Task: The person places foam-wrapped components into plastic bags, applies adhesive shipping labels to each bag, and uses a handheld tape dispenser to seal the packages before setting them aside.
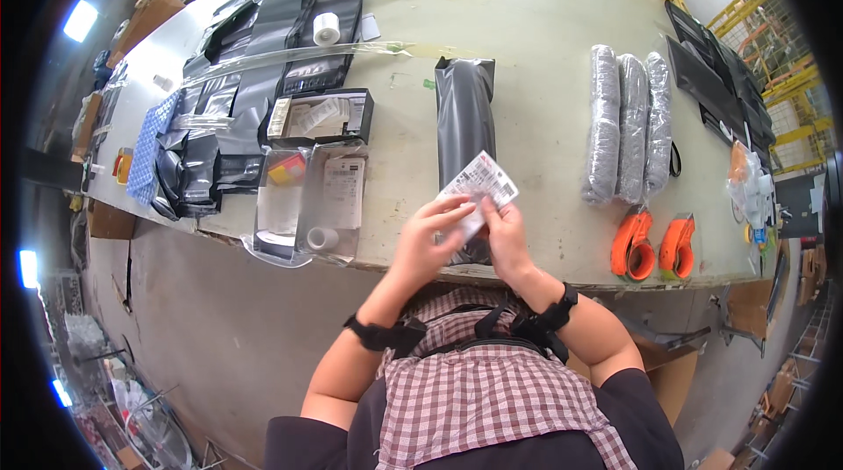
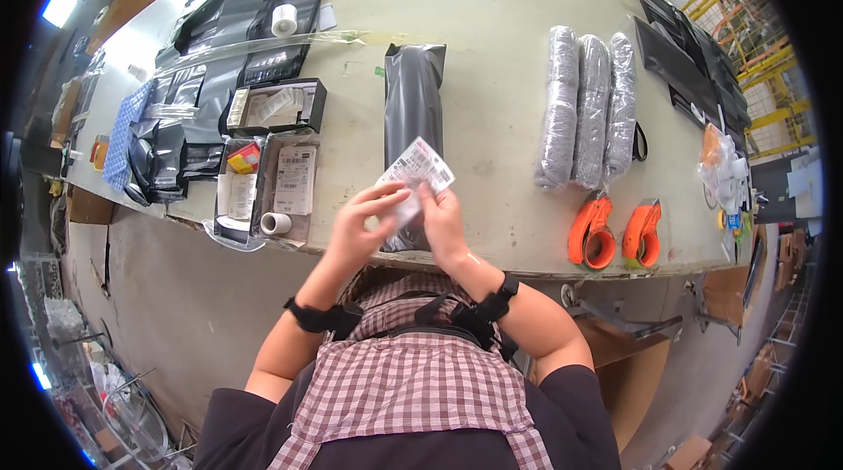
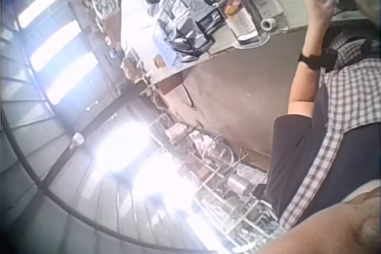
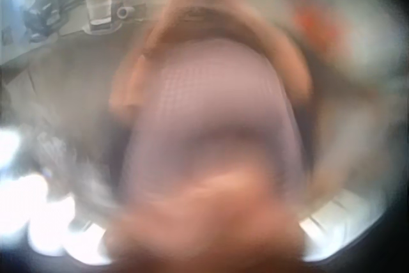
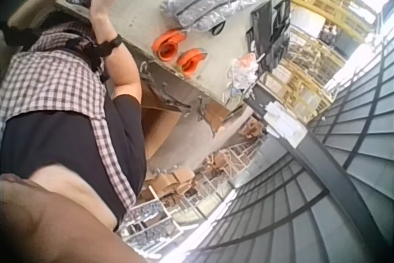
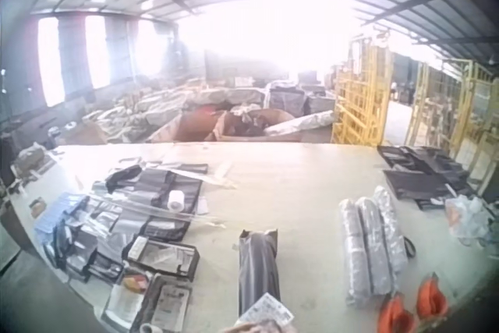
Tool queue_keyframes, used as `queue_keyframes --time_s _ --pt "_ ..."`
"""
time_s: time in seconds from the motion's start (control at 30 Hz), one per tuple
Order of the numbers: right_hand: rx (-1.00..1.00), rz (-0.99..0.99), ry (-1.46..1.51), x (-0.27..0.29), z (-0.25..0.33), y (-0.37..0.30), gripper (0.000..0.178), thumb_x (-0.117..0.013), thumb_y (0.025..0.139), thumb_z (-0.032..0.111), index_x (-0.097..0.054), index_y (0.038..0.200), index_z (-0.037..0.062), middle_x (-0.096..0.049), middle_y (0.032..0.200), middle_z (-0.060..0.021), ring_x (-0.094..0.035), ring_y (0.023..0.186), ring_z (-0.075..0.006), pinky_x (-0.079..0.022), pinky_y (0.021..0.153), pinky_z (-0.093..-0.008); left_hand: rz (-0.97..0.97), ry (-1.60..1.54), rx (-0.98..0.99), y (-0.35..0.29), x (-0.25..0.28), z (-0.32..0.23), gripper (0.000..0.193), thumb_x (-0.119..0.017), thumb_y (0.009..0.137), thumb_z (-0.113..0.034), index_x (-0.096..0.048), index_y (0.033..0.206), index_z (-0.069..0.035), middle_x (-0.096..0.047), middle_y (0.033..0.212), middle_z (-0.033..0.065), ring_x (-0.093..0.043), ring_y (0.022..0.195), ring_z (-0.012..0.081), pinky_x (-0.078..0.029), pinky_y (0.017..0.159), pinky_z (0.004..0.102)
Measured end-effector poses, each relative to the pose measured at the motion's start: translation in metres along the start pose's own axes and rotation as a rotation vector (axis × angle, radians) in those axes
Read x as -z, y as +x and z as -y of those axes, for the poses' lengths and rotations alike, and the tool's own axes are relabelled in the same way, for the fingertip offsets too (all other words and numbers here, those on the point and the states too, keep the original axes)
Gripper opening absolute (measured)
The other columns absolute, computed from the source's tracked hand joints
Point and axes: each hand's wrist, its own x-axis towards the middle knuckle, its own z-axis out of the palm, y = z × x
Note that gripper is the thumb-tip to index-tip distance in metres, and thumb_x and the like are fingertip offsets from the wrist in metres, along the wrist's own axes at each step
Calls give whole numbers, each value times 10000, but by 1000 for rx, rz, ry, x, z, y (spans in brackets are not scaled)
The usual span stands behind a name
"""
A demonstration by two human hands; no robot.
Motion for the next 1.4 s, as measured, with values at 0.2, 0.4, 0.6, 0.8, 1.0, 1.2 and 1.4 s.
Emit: queue_keyframes --time_s 0.2,0.4,0.6,0.8,1.0,1.2,1.4 --pt "586 -149 -654 11 29 10 183 -604 860 156 -642 898 -19 -541 580 -26 -394 519 -69 -339 451 -242 -115 -492 545 -27 32 6 226 -601 838 -51 -592 1053 21 -604 804 31 -563 690 89 -479 686 214" --pt "739 -117 -842 -3 55 8 144 -639 817 132 -652 859 -5 -618 683 -105 -548 538 -158 -423 493 -256 109 -731 700 -31 23 -10 179 -632 827 -88 -607 981 -1 -608 794 20 -558 667 76 -467 621 198" --pt "766 -104 -894 -11 58 5 139 -641 810 128 -648 839 -8 -634 726 -127 -582 564 -196 -444 504 -271 77 -744 707 -29 22 -9 125 -647 821 -105 -606 892 -10 -604 754 11 -559 636 74 -462 591 192" --pt "791 -94 -908 -11 56 3 144 -641 811 134 -644 835 -8 -619 699 -124 -569 548 -199 -432 493 -278 80 -738 704 -29 22 -12 128 -655 816 -112 -610 885 -15 -601 738 4 -558 632 70 -462 585 192" --pt "785 -120 -921 -11 58 3 149 -637 815 138 -640 809 -11 -602 671 -121 -549 528 -195 -418 479 -278 51 -715 721 -28 22 -15 135 -665 810 -129 -611 877 -25 -599 735 -2 -550 630 66 -458 587 190" --pt "691 -73 -924 -6 54 10 249 -665 783 148 -611 969 -8 -601 709 -126 -565 583 -221 -461 562 -319 82 -719 623 -23 17 -15 115 -661 809 -115 -608 864 -29 -596 741 -5 -545 642 65 -443 595 189" --pt "772 33 -1101 -13 62 -23 207 -686 772 143 -628 904 -5 -597 702 -59 -510 619 -146 -441 615 -270 29 -703 575 -25 16 -14 111 -661 806 -106 -610 854 -20 -597 747 2 -538 665 66 -433 607 193"
